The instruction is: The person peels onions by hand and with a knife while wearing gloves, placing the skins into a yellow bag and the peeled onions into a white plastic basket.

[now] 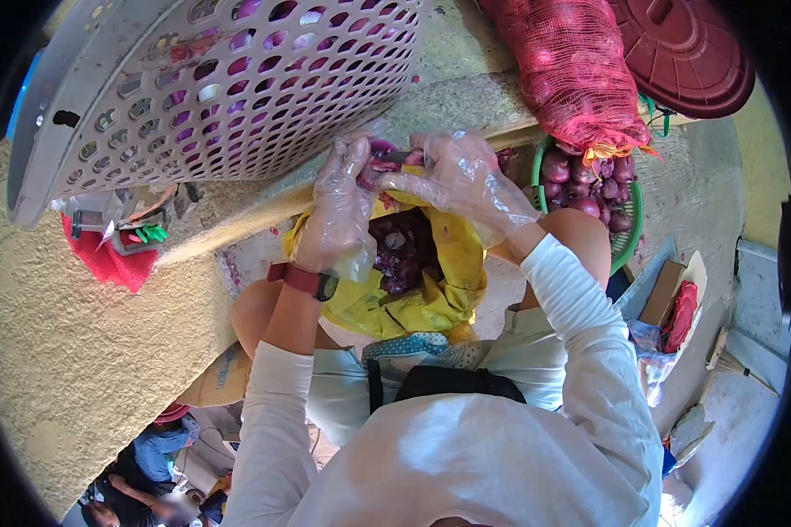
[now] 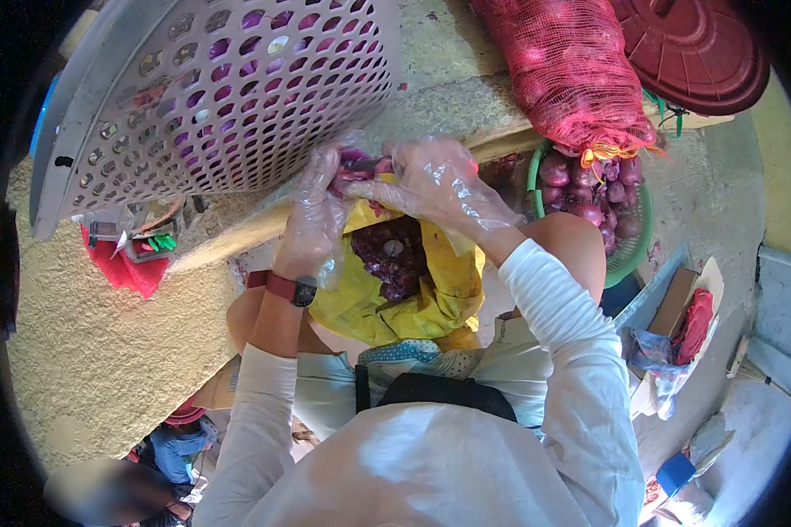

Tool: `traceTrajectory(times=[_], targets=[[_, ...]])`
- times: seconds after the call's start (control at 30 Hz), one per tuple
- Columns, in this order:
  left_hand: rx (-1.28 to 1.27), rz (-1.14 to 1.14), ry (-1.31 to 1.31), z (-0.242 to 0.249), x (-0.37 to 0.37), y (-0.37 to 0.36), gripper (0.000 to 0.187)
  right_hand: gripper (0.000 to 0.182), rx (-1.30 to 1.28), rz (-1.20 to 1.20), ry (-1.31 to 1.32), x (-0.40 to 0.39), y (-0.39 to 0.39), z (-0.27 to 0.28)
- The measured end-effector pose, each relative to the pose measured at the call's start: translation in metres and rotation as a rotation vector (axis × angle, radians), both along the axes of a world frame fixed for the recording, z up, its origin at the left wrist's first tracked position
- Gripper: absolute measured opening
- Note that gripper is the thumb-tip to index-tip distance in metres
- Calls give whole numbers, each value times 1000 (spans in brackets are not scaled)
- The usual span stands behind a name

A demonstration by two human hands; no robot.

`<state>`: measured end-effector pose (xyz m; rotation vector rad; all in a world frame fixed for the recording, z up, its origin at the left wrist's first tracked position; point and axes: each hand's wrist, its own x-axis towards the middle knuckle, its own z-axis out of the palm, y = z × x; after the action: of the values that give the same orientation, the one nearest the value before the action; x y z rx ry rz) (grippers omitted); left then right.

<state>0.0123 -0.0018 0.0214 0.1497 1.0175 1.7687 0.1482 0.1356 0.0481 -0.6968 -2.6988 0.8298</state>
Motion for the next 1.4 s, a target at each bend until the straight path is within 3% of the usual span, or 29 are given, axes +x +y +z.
traceTrajectory(times=[0.2, 0.43, 0.5, 0.53, 0.6, 0.73, 0.8, 0.83, 0.87, 0.93, 1.1, 1.2, 1.3, 1.33, 1.4], targets=[[95, -38, 26, 7, 5, -1, 18, 64, -130, -6, 8, -1, 1, -5], [39, -116, 77, 1, -3, -11, 18, 61, -21, 115, -73, 2, 2, -7], [-89, -237, 971, -21, -16, -17, 35, 63, 43, 206, -11, 2, -4, -10], [-91, -236, 971, -24, -17, -19, 35, 63, 43, 207, -11, 3, -7, -8], [-83, -173, 557, -27, -17, -21, 48, 65, -1, 325, -36, 4, -12, -3], [-59, -40, 466, -21, -19, -16, 39, 70, 72, 569, -256, 0, -28, -2], [-205, 118, 7, -7, -25, -9, 44, 72, 79, 591, -258, 5, -37, -20], [-280, 137, -14, -3, -25, -6, 54, 72, 124, 567, -171, 7, -42, -26], [-280, 137, -15, -3, -25, -6, 54, 72, 169, 543, -84, 9, -46, -31], [-306, 122, -167, -3, -27, -8, 50, 73, 219, 523, -159, 11, -53, -44], [-171, 114, -184, -5, -18, -8, 42, 76, 292, 491, -196, 15, -59, -56], [-169, 115, -135, -6, -16, -8, 36, 72, 87, 560, -280, 5, -44, -26], [-221, 142, -113, -9, -14, -4, 34, 56, -205, 195, -238, -2, -34, 0], [-248, 158, -112, -10, -14, -3, 34, 56, -205, 194, -238, -1, -31, -3], [-210, 109, -92, -14, -14, -6, 35, 63, -442, -9, -100, -3, -23, -8]])
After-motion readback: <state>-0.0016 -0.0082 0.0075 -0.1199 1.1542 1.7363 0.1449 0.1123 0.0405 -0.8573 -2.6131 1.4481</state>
